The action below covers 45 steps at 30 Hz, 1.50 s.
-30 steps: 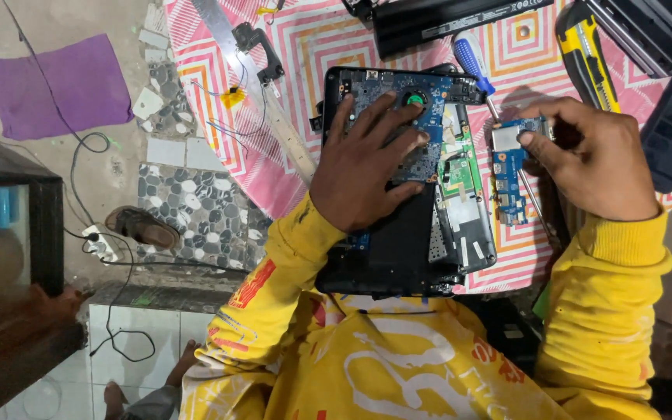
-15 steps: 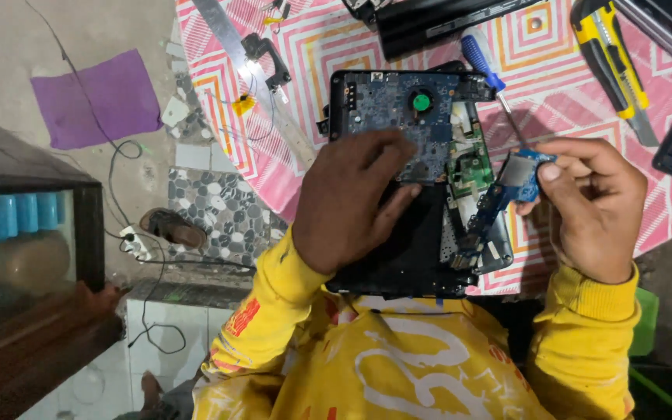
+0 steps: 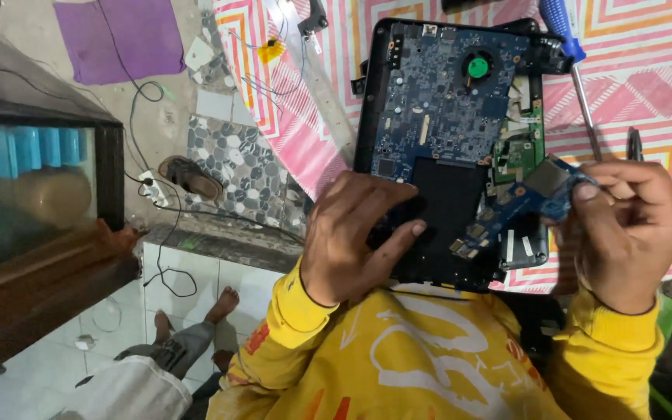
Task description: Disassembling a laptop to remove the motherboard and other internal components using a screwdriver
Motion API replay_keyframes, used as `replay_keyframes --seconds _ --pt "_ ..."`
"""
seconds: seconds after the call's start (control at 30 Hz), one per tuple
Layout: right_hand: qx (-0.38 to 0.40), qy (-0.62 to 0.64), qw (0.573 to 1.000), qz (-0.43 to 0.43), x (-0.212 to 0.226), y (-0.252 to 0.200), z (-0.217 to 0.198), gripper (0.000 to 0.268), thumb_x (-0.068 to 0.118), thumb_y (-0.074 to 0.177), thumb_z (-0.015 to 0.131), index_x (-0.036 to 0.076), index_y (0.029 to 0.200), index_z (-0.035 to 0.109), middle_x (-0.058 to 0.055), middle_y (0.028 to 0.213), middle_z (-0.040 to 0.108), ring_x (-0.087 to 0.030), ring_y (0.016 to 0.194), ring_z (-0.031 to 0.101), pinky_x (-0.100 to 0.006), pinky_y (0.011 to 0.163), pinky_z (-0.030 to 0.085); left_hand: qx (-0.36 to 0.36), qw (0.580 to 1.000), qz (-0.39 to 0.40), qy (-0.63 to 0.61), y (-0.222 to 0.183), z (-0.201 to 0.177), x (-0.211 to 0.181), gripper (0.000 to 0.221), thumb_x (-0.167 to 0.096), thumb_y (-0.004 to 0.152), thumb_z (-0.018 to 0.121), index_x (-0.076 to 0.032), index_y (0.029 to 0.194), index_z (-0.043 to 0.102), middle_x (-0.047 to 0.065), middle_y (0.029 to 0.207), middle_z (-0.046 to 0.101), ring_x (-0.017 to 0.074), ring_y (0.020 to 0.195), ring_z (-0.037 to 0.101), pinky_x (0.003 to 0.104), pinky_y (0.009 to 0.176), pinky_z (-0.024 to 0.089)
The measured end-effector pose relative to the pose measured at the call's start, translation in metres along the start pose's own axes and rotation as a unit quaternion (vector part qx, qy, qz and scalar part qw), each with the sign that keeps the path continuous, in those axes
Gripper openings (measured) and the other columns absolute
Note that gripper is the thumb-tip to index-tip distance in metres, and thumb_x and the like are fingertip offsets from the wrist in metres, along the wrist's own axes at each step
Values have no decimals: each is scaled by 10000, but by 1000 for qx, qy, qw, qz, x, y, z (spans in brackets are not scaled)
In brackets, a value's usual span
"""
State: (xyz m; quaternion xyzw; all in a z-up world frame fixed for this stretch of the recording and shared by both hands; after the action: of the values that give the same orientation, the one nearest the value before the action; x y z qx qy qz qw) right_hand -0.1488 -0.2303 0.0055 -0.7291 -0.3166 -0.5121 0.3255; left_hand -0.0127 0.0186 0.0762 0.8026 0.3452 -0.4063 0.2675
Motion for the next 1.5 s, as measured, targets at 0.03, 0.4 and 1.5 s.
replay_keyframes --seconds 0.03,0.4,1.5 --pt "1 1 1000 0 -2 -2 7 213 -124 1035 513 -9 1213 536 -108 1064 620 -95 693 506 -186 665 468 0 1000 -1 1 1 2 -2 306 -93 806 785 16 1072 681 125 1041 689 267 921 622 373 881 507" --pt "162 28 985 43 15 8 50 423 -184 849 562 -49 1250 565 -149 1016 678 -206 821 722 -255 738 569 23 993 15 111 4 30 1 478 -128 868 741 -87 1323 599 47 990 736 211 638 651 322 563 490" --pt "92 -37 995 8 15 72 3 114 5 1173 435 16 1062 458 -48 771 499 -129 598 494 -242 550 446 -34 975 -16 218 40 21 42 461 -195 837 701 -59 1266 599 130 989 596 329 677 596 423 580 477"
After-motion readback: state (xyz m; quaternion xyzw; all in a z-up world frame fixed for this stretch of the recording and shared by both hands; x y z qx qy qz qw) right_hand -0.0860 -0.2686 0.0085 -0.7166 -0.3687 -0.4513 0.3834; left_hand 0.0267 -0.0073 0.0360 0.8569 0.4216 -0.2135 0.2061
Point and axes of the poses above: each hand's wrist, its own y-axis towards the middle knuckle, its own z-axis out of the palm, x = y × z, the point moved 6 cm from there along y, towards the middle knuckle
